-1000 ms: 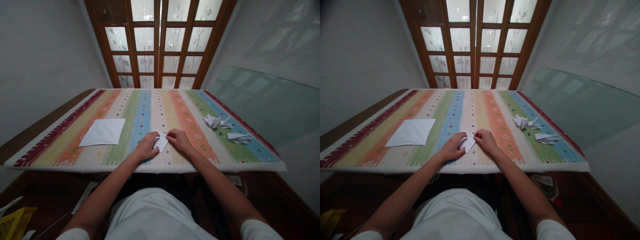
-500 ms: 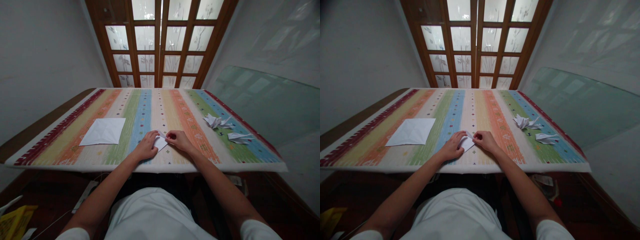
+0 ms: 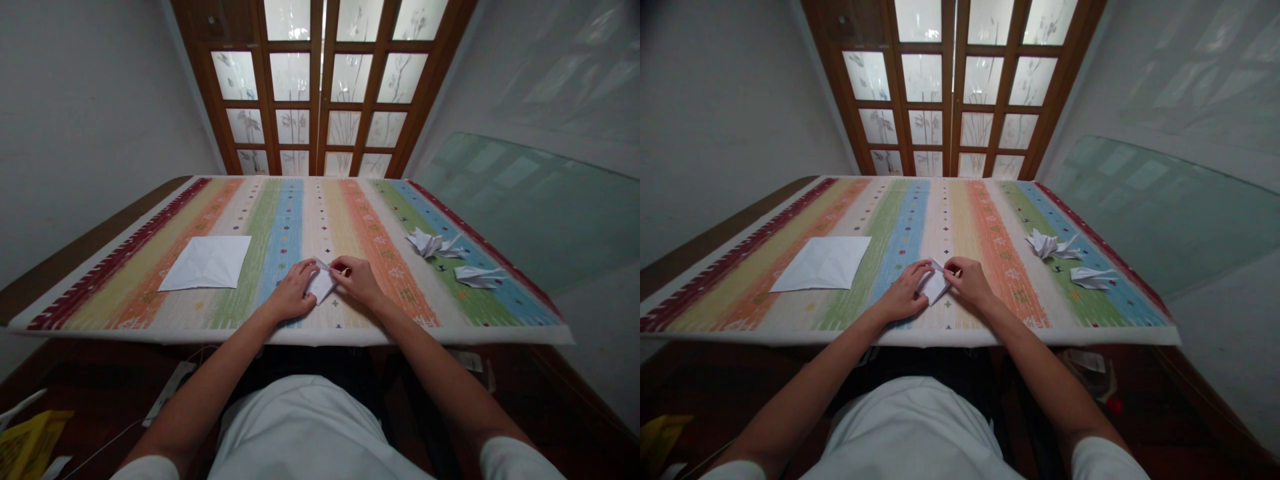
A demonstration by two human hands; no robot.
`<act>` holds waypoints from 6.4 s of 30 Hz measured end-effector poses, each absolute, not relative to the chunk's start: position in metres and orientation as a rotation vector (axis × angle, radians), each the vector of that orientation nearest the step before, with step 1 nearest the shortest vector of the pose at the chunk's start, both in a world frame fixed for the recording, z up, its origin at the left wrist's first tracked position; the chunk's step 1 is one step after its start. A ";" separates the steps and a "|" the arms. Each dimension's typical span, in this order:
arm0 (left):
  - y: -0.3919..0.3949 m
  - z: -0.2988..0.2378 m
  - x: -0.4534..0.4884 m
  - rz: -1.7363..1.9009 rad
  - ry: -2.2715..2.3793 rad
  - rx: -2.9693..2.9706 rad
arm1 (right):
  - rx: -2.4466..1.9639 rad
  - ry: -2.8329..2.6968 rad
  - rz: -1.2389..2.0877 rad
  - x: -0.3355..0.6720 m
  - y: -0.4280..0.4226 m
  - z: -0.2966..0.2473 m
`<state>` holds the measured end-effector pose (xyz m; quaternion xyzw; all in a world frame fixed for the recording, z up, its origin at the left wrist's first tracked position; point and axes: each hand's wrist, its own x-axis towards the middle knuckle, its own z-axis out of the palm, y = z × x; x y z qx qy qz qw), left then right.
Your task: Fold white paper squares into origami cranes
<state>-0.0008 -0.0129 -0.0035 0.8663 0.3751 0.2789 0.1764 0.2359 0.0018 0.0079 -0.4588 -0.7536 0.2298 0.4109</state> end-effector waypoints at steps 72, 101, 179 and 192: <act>-0.009 -0.005 0.004 1.007 1.080 2.435 | -1.075 -1.820 0.762 0.226 0.001 0.000; -0.019 0.004 -0.001 0.887 0.998 2.458 | -0.993 -1.971 0.668 0.229 -0.005 0.003; -0.011 0.013 -0.011 1.248 0.906 2.056 | -0.816 -1.956 0.959 0.251 0.001 0.004; -0.012 0.011 -0.006 1.246 0.799 1.856 | -0.830 -1.613 1.357 0.240 0.000 0.005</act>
